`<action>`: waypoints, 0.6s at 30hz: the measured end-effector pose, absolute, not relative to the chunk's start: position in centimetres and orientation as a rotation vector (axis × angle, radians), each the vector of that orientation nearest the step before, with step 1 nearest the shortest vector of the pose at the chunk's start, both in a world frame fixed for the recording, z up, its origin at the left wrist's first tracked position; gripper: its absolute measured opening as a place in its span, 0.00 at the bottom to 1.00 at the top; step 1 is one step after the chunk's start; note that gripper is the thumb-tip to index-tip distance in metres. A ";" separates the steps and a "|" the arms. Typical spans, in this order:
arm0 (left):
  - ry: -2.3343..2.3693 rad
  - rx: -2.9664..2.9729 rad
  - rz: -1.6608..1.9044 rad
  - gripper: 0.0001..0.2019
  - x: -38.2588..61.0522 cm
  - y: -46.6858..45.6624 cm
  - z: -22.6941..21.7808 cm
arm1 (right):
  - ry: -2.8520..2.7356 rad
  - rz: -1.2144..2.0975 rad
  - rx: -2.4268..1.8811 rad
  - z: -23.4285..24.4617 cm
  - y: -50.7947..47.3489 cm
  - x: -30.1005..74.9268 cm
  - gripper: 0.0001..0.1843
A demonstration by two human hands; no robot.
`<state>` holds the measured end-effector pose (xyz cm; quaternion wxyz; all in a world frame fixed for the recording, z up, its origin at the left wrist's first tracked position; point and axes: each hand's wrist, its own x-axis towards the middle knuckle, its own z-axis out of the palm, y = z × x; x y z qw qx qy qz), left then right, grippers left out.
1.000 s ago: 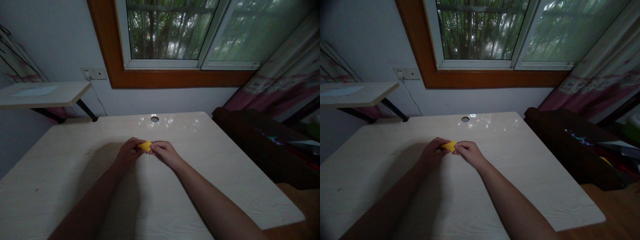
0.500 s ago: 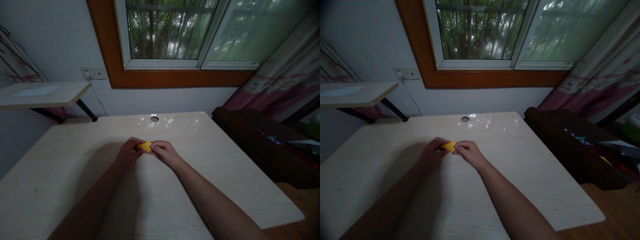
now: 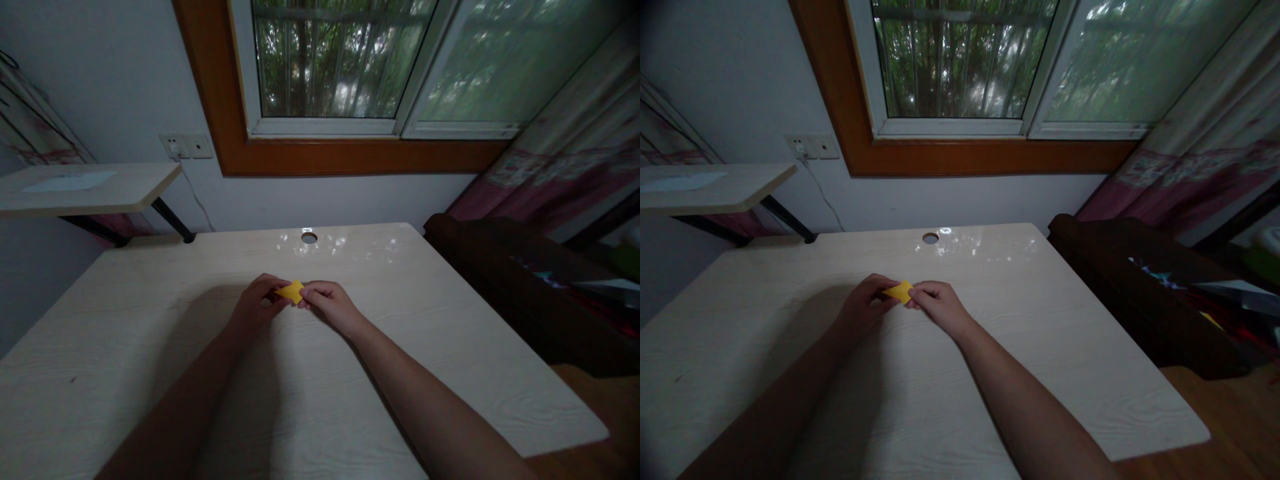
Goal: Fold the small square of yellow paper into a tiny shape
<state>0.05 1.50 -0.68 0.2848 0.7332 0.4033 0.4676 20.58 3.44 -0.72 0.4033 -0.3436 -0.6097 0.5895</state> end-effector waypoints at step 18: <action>1.177 1.835 1.324 0.08 -0.5 1.4 -0.3 | -1.497 1.476 -0.926 -0.1 3.3 20.6 0.17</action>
